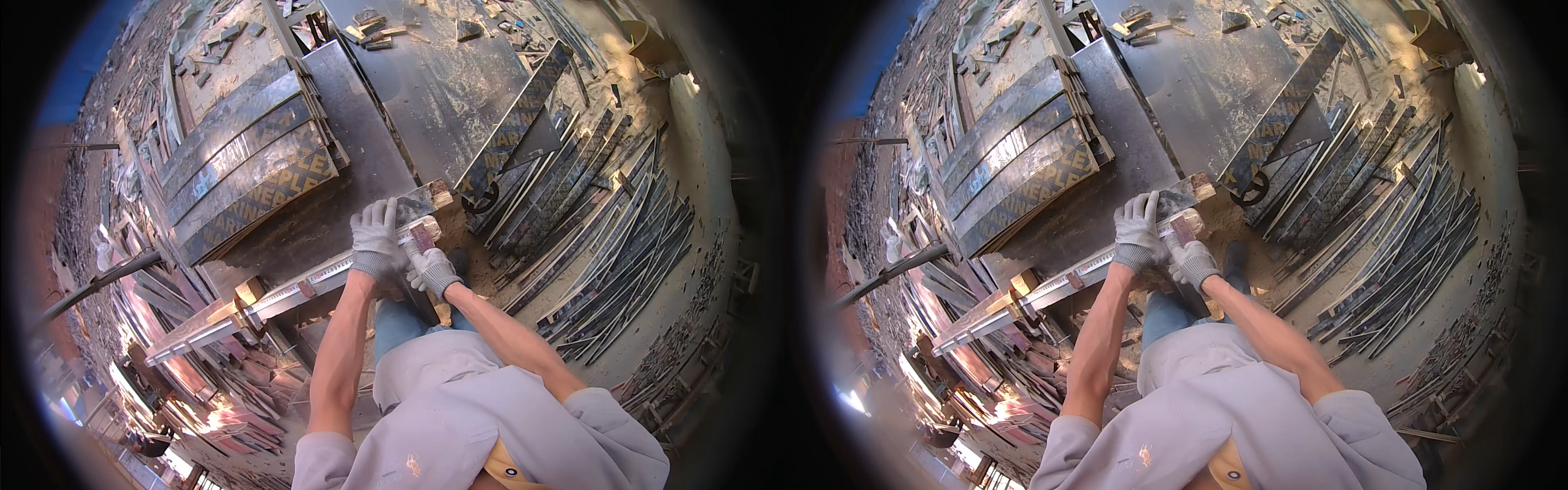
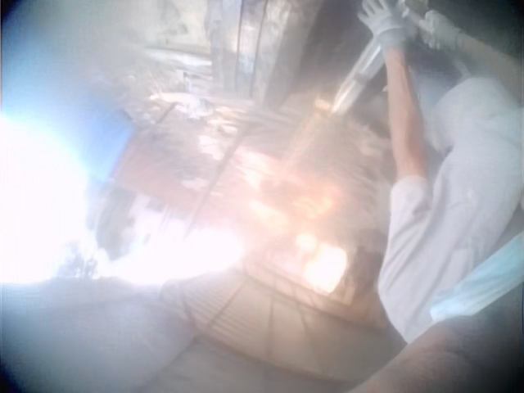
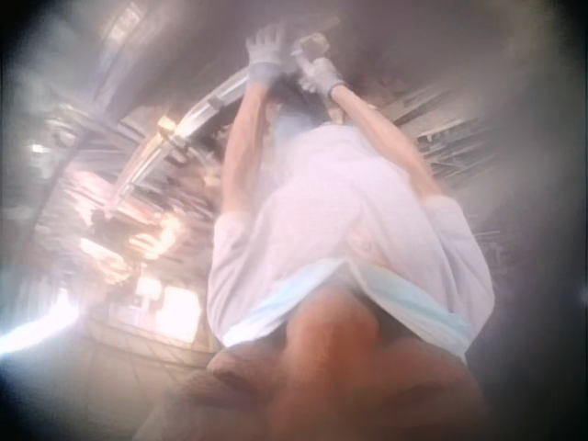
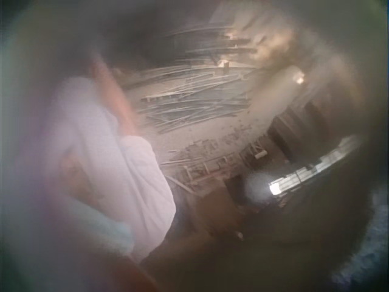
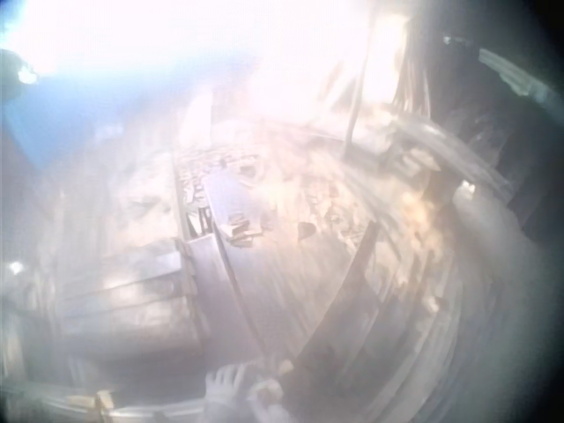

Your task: The person selects thin wooden strips from a pile, positions them on a table saw, and cuts them into shorter pieces. The person repeatedly handles the strips, aligns them against the saw's fence, and collects the cut pieces.

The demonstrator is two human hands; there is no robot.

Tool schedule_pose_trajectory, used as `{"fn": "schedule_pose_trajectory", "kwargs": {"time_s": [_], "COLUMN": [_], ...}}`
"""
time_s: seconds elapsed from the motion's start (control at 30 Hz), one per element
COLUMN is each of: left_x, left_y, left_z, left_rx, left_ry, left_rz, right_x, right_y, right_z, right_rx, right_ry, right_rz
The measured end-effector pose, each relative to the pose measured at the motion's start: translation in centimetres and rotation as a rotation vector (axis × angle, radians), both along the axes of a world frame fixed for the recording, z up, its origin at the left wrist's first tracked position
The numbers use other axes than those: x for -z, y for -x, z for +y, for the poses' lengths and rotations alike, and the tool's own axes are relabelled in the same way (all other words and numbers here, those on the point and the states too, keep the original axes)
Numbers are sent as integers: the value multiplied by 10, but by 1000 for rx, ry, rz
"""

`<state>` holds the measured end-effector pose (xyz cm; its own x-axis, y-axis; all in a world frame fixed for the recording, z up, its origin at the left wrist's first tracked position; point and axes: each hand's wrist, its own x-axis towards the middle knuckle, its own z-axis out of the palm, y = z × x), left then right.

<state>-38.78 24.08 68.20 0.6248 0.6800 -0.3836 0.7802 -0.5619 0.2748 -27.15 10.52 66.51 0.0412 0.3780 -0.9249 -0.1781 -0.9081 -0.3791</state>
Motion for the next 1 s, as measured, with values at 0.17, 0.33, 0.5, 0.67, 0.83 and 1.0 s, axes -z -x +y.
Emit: {"fn": "schedule_pose_trajectory", "kwargs": {"time_s": [0.17,0.33,0.5,0.67,0.83,1.0], "left_x": [-5,-9,-11,-9,-2,-6], "left_y": [-8,-14,-17,-17,-18,-21], "left_z": [-4,-7,-11,-10,-9,-11], "left_rx": [12,-13,-16,9,-1,-10], "left_ry": [-63,-64,-107,-148,-207,-204], "left_rz": [-11,61,63,53,22,54], "right_x": [5,-14,-18,-11,-18,-28], "right_y": [11,7,0,-1,-6,1], "right_z": [12,13,17,15,23,-10], "right_rx": [21,162,187,281,235,199], "right_ry": [-7,-20,-13,-105,-157,-185], "right_rz": [-216,-63,-47,30,-25,-93]}}
